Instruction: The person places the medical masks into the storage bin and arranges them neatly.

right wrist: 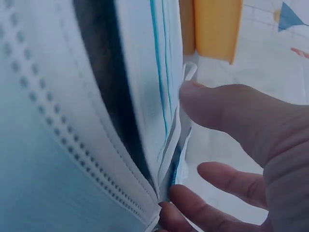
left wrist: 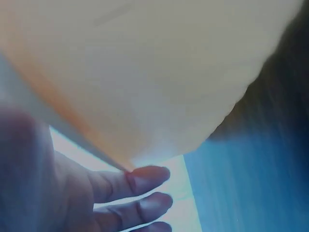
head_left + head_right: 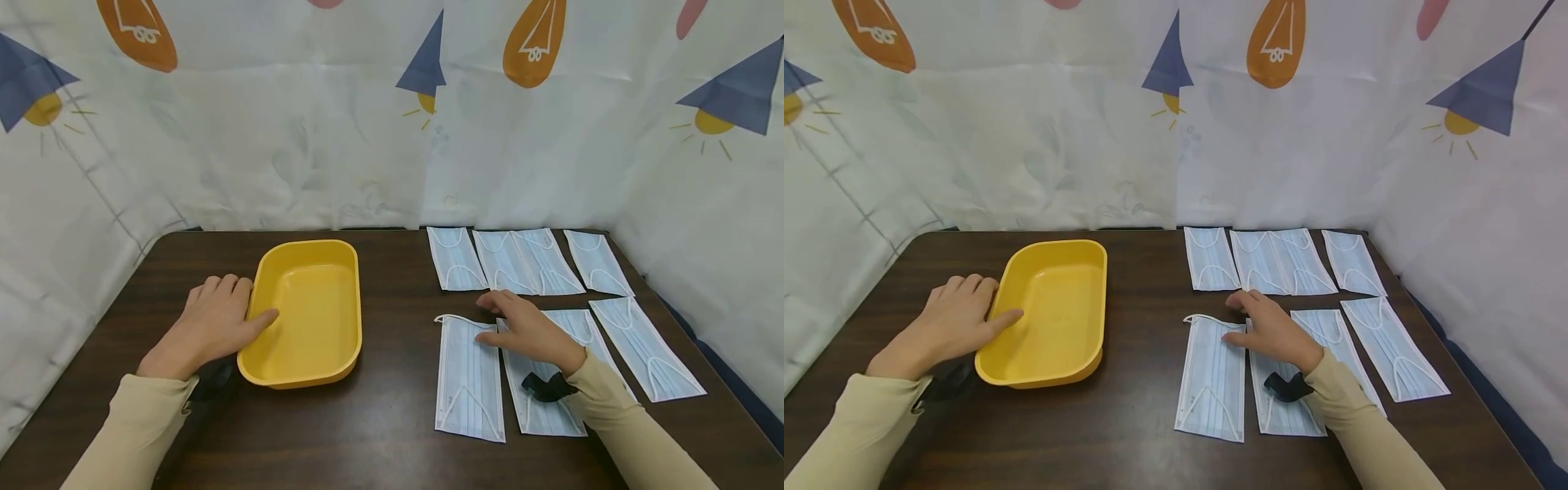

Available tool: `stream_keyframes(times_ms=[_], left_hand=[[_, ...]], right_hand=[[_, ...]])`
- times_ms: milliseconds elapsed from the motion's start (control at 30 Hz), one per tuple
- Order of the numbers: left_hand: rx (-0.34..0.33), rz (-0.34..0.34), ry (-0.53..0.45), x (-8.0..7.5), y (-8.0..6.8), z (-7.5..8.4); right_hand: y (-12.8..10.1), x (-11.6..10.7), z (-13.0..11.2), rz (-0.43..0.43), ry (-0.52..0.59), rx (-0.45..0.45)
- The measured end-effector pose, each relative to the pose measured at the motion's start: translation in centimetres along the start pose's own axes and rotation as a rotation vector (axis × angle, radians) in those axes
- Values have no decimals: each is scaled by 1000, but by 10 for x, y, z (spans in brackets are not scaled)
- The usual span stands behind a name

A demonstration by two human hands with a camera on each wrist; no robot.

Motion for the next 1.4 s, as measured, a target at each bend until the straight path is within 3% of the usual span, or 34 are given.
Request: stream_keyframes(times_ms=[300, 933, 1400], left_hand=[[-9, -4, 6, 2, -3, 5], [-11, -22, -29, 4, 2, 13], [-23, -34, -39, 6, 3, 14]], right_hand=[[0, -1, -1, 9, -7, -21], [3, 4, -7, -6, -21, 19], [5, 8, -10, 31, -38, 23]])
Point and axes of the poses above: each hand's wrist, its own y-axis towards the middle knuckle, its own x-axis out of the palm, z = x × y, the point moved 2 cm from there along y, towards the middle knuckle, and after that the axes turned 1 degree about z, right-handed, at the moved point
